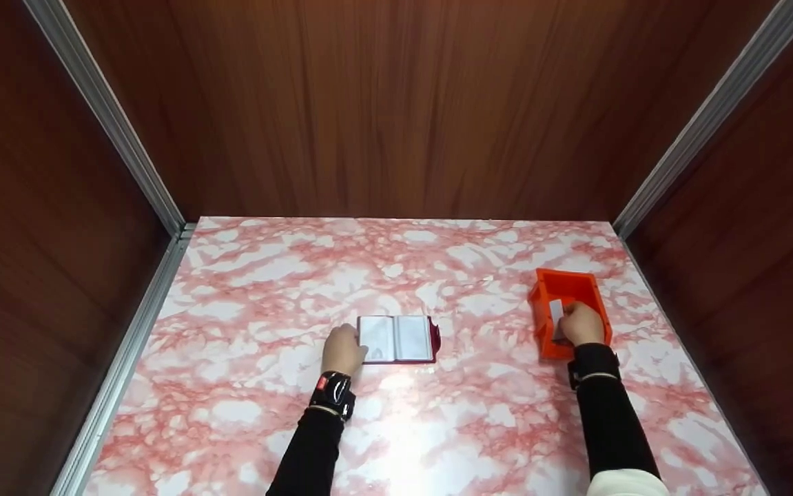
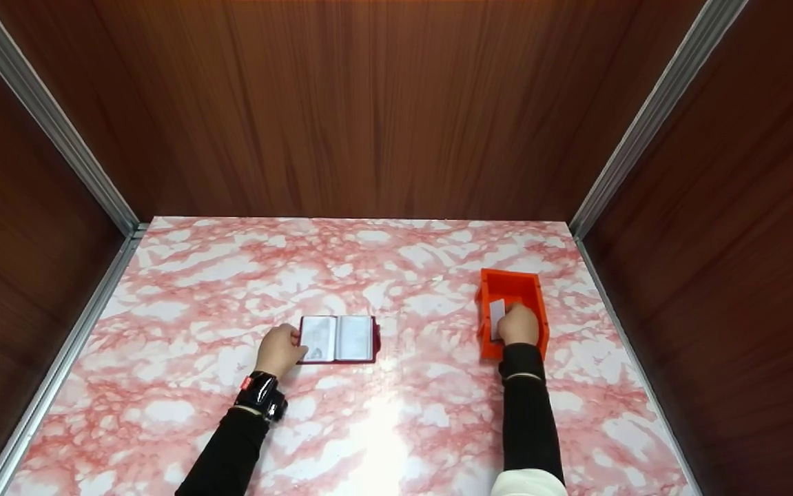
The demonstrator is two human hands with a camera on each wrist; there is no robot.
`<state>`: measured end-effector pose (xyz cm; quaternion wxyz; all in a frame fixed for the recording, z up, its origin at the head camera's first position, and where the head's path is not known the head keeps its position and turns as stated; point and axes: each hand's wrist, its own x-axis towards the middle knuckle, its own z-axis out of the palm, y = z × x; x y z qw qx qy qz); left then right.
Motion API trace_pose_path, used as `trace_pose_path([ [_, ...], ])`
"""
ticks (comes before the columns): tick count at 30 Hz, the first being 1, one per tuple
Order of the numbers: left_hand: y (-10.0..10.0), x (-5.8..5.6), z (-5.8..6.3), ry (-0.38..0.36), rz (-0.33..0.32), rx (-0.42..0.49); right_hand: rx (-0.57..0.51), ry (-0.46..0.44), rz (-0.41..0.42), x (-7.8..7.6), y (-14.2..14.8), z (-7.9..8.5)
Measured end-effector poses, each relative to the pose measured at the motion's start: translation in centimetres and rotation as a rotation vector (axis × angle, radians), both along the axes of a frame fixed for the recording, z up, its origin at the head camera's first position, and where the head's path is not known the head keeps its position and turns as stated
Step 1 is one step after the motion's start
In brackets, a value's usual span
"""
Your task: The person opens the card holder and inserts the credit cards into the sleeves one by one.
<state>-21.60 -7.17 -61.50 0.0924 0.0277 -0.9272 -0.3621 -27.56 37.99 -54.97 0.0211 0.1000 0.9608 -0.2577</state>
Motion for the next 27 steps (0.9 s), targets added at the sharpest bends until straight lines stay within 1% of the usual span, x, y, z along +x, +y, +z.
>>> trace_pose_path([
  [6,0.01,0.06,0.08,-0.002,-0.004,-0.017,-0.005,-0.012,-0.014,-0.01,0.05,0.11],
  [12,0.03,0.06,0.07,0.003,0.0,-0.024,-0.003,-0.002,-0.015,-0.03,0.08,-0.04],
  [18,0.02,0.14,0.27,-0.002,-0.002,-0.001,0.012,0.011,-0.009,-0.05,0.06,-0.3],
  [23,0.01,0.15,0.27,-0.004,-0.003,-0.004,0.013,0.006,-0.035,0.12,0.01,-0.11],
  [27,-0.01,0.08,0.15,0.0,-0.001,-0.009,0.002,0.035,-0.047,0.38,0.23,0.23],
])
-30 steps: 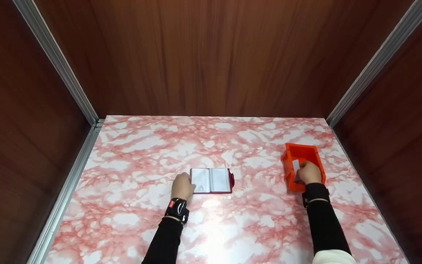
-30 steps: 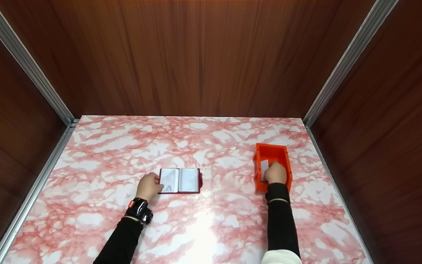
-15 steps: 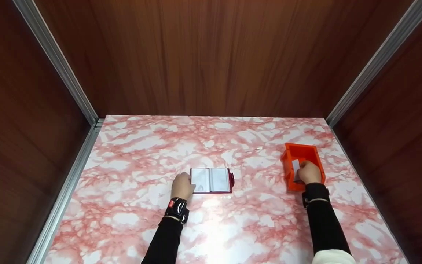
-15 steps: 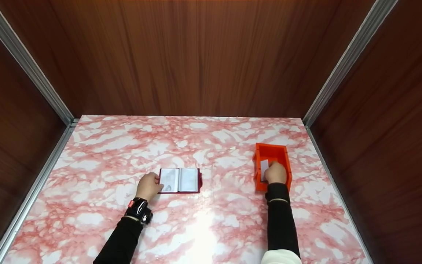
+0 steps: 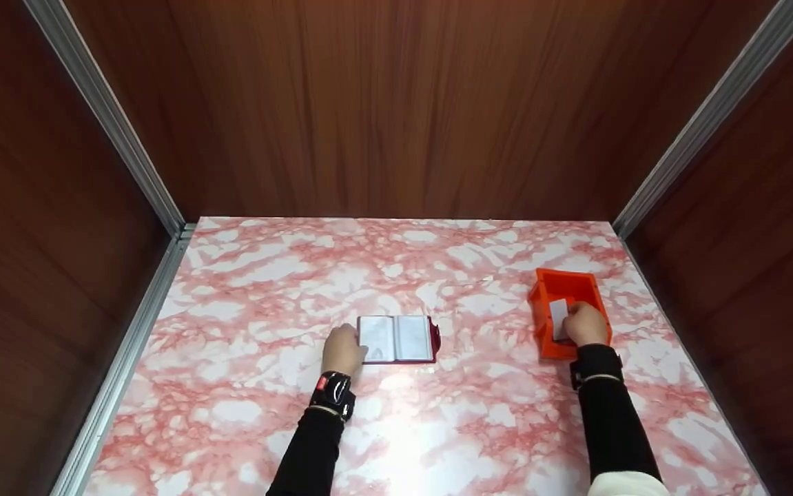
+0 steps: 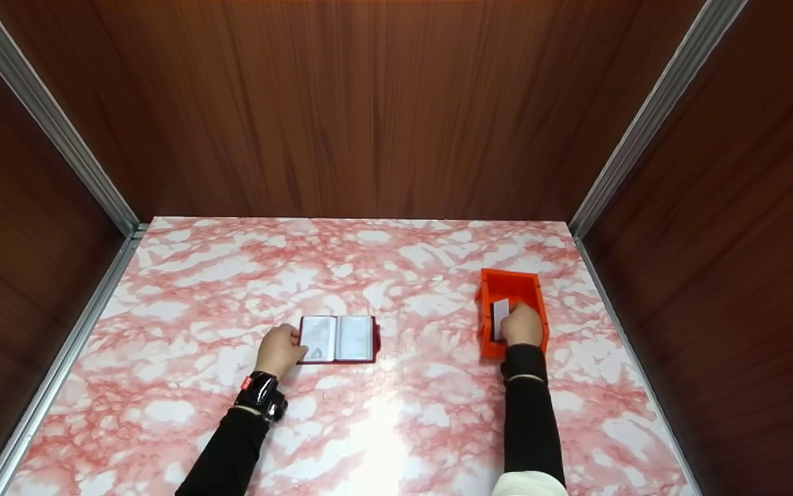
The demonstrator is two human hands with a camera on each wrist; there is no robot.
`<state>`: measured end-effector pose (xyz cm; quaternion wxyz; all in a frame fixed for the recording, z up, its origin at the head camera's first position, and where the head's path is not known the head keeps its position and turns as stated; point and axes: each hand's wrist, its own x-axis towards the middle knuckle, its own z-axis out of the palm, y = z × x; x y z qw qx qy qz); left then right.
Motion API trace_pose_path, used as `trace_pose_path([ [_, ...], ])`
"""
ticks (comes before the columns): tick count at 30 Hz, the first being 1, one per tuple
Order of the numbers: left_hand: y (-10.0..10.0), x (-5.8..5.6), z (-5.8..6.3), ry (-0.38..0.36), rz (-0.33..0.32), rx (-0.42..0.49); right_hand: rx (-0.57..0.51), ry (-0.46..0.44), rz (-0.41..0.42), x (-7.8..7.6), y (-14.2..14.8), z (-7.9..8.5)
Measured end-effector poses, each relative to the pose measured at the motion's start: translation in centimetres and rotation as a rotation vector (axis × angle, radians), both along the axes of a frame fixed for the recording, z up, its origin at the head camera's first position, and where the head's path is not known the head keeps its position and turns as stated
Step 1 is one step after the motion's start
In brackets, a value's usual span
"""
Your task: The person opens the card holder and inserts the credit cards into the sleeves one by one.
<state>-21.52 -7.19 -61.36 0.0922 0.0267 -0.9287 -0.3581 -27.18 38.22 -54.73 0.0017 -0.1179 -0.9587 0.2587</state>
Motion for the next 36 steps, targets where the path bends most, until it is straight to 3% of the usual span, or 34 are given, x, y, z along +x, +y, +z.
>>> trace_pose_path([
  [29,0.1,-0.2,0.0,-0.032,0.009,0.007,-0.095,0.244,-0.119,0.1,-0.1,3.5],
  [36,0.0,-0.2,-0.1,-0.022,0.002,0.002,-0.11,0.339,-0.138,0.1,-1.0,4.2],
])
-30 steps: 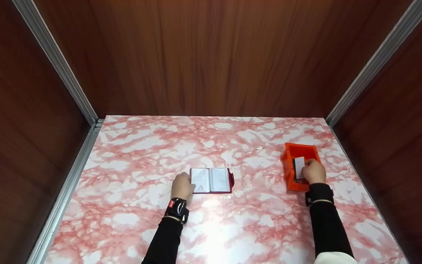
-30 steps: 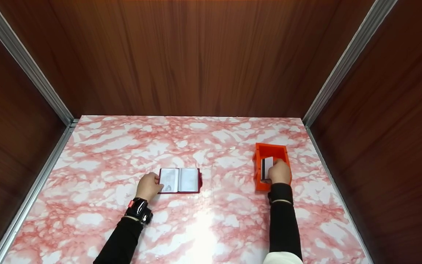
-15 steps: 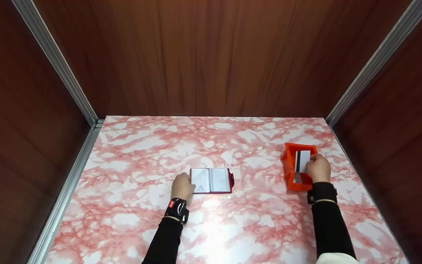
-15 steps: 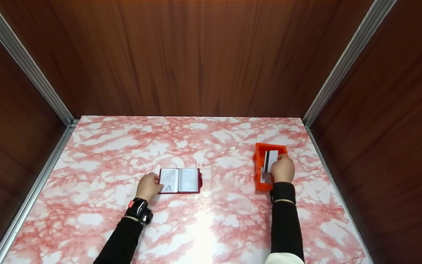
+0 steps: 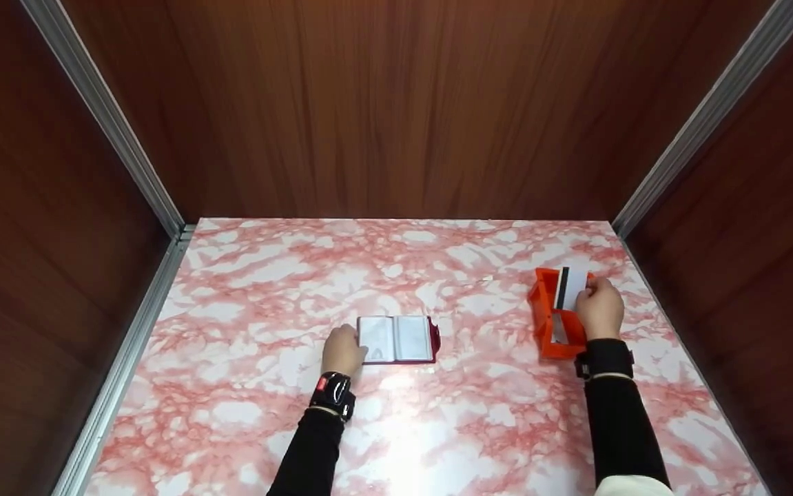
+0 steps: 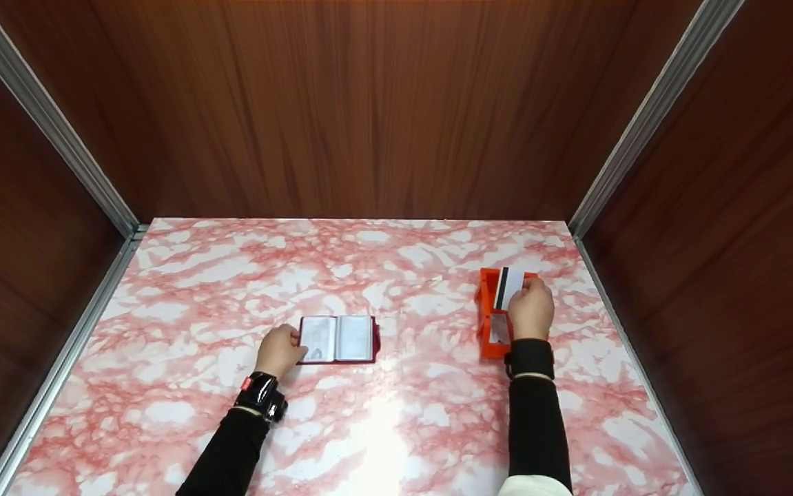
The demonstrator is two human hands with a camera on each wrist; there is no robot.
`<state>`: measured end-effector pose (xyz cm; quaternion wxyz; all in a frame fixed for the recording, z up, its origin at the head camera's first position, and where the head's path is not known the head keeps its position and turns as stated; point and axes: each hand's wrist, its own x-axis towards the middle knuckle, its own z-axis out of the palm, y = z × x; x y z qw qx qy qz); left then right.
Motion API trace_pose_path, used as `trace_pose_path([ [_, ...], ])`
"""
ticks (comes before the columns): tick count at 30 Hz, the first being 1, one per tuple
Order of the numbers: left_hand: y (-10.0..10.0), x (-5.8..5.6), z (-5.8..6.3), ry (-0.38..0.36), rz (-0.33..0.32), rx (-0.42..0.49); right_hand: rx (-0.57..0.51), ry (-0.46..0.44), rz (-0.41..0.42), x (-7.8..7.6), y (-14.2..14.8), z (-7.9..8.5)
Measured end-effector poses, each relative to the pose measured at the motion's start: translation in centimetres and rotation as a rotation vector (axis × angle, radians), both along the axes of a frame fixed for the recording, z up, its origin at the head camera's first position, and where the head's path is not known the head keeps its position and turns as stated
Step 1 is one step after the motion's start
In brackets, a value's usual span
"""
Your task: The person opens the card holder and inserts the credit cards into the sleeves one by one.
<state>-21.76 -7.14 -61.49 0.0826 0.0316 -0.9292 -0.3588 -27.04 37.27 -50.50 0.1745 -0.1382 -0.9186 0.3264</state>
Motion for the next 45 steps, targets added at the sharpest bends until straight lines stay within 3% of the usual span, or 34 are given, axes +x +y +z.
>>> trace_pose_path([
  [13,0.0,0.1,0.0,0.038,-0.006,-0.008,-0.032,0.125,0.035,-0.6,-3.1,1.0],
  [19,-0.1,0.1,0.1,0.025,-0.008,-0.025,-0.064,0.121,0.074,-0.9,-4.6,0.7],
  [26,0.0,0.1,0.0,0.007,-0.004,-0.014,-0.108,0.047,0.145,-1.1,-6.9,0.2],
  [36,-0.1,0.1,0.0,0.017,-0.007,-0.02,-0.133,0.076,0.219,-1.3,-10.9,-0.5],
  [45,-0.1,0.1,0.0,0.035,-0.006,-0.005,-0.182,0.035,0.278,-1.0,-14.1,-1.4],
])
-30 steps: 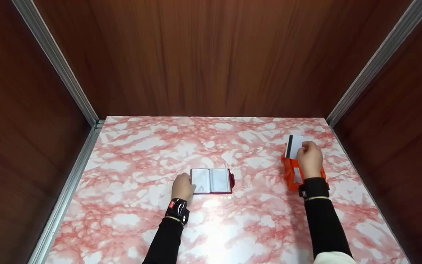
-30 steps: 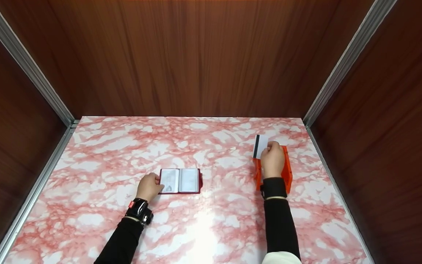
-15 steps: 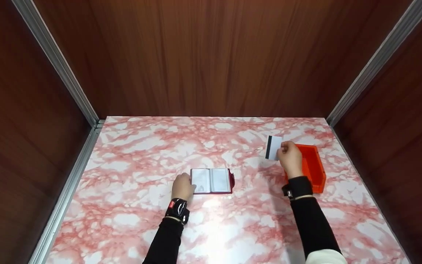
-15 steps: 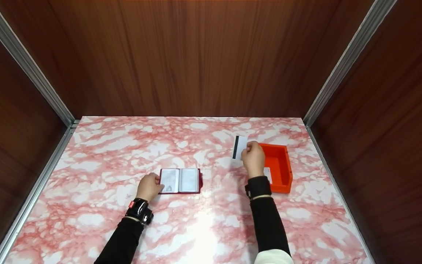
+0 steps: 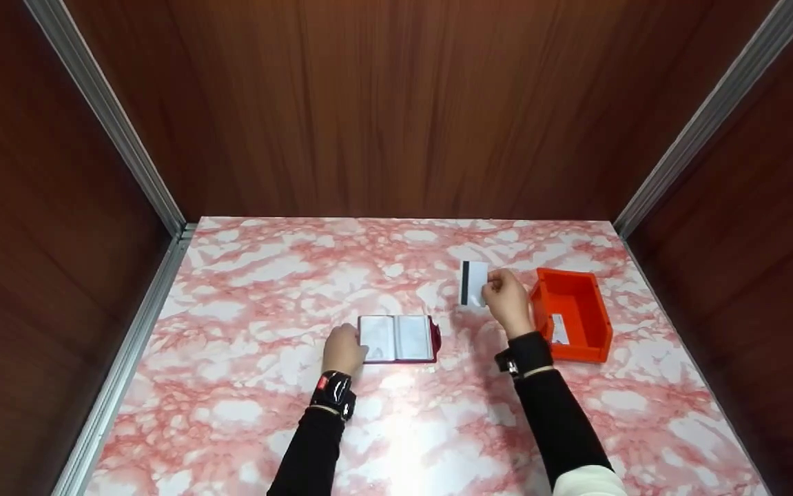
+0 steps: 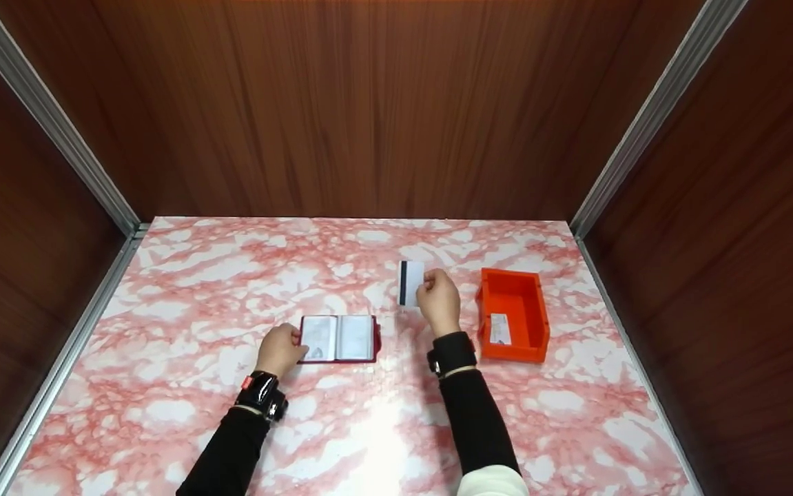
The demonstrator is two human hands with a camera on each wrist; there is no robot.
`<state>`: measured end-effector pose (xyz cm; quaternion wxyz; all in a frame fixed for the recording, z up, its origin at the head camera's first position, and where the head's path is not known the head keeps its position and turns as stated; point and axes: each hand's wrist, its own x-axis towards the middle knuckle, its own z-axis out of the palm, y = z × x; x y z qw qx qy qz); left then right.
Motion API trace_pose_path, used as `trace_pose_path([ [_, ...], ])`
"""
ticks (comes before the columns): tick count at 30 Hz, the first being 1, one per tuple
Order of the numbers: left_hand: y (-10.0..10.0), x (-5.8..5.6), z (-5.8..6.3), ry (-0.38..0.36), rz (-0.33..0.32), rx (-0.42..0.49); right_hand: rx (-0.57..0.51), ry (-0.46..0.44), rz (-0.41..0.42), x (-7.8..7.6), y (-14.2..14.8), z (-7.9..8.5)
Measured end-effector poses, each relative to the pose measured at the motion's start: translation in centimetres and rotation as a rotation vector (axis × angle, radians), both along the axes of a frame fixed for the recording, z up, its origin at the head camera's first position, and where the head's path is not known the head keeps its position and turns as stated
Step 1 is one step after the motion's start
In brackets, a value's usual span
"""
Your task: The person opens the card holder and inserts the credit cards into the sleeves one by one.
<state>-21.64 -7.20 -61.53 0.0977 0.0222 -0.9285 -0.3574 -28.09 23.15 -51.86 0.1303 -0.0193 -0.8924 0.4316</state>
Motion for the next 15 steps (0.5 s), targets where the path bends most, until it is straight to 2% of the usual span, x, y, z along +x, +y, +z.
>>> trace_pose_path([
  [15,-0.1,-0.3,-0.4,-0.019,0.011,0.007,-0.035,-0.029,0.121,0.9,-4.5,-2.4],
])
